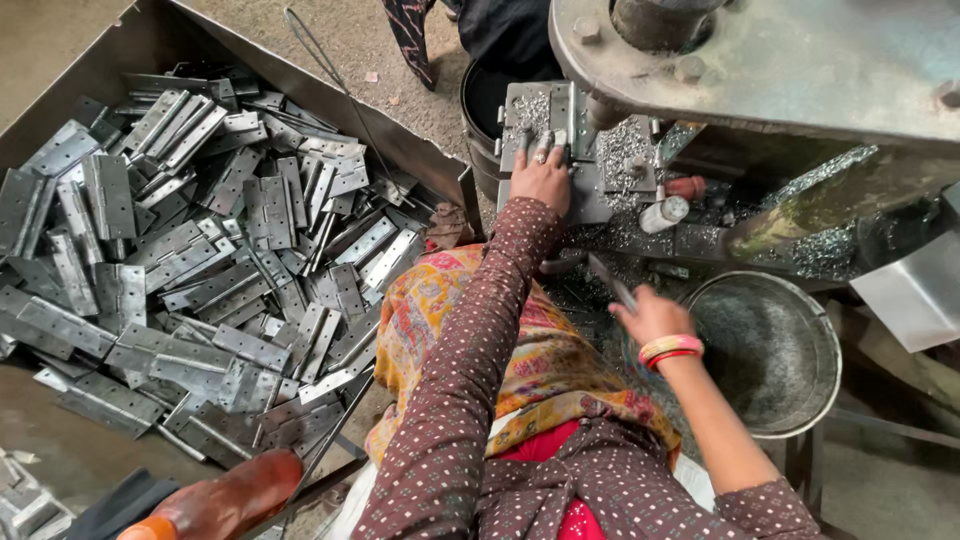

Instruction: The person repeatedly picks metal hinge pieces from a large bin, places them into a press machine, and operates the press to process them. The person uses a metal tool to assist in handling the pieces and operates the machine lever with the right hand.

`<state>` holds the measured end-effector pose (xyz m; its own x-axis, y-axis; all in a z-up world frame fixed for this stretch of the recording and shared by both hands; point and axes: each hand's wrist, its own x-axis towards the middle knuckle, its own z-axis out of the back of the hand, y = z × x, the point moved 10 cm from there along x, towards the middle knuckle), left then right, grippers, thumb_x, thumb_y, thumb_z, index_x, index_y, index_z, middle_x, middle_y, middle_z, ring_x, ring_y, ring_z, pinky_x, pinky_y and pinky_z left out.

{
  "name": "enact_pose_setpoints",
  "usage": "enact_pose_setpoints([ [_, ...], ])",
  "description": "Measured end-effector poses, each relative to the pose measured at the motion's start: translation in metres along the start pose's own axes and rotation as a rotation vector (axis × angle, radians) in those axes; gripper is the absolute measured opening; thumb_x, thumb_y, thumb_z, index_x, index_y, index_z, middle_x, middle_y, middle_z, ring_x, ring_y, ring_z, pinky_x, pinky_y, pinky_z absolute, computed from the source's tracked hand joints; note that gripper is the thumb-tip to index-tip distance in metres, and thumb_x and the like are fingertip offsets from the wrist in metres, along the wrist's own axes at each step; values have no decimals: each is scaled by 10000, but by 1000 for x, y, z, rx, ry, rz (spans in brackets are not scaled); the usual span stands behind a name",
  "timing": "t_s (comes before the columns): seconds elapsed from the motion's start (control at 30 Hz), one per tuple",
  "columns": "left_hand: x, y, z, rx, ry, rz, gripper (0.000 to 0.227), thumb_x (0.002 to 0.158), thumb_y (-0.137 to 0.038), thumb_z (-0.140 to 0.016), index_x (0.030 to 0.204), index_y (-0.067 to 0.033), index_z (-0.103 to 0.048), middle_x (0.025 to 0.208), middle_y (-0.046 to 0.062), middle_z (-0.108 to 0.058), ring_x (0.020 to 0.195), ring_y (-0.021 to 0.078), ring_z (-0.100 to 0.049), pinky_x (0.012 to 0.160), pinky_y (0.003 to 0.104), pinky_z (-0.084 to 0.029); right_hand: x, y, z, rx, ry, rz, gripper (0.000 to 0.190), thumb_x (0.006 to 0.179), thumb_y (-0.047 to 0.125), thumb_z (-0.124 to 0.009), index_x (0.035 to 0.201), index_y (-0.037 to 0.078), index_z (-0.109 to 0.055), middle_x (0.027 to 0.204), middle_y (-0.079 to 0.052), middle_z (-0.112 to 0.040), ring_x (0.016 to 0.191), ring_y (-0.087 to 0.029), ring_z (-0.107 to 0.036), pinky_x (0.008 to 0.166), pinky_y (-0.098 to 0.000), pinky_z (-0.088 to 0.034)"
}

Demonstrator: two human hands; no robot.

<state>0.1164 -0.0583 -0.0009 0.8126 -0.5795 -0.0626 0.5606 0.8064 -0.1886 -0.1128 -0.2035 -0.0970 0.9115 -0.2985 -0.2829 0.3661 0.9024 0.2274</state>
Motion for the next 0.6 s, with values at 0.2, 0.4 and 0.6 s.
enact_pose_setpoints([
  [0.2, -103, -62, -13, 240, 82, -164, 258, 955, -262, -522, 1082, -133, -706, 1520, 146, -417, 1497, 290, -303, 1223, 547, -119, -35, 32, 101, 333, -515, 96, 374, 918, 287, -742, 1190, 59, -624, 1217, -145, -610, 934, -273, -679, 782, -391, -565],
  [0.4, -156, -72, 29, 43, -620, -249, 245, 909, -197, -618, 1110, -63, -649, 1314, 136, -585, 1266, 276, -537, 1113, 660, -372, -47, 35, 102, 417, -575, 167, 424, 974, 272, -743, 1262, 12, -574, 1292, -174, -558, 1018, -276, -656, 812, -358, -586],
  [0.6, -131, -52, 56, -332, -635, -254, 100, 1046, -102, -608, 1131, -52, -588, 1252, 104, -587, 966, 264, -622, 1048, 512, -551, -39, 28, 104, 424, -581, 141, 474, 1006, 364, -671, 1284, -2, -556, 1297, -200, -548, 999, -280, -662, 760, -357, -586],
])
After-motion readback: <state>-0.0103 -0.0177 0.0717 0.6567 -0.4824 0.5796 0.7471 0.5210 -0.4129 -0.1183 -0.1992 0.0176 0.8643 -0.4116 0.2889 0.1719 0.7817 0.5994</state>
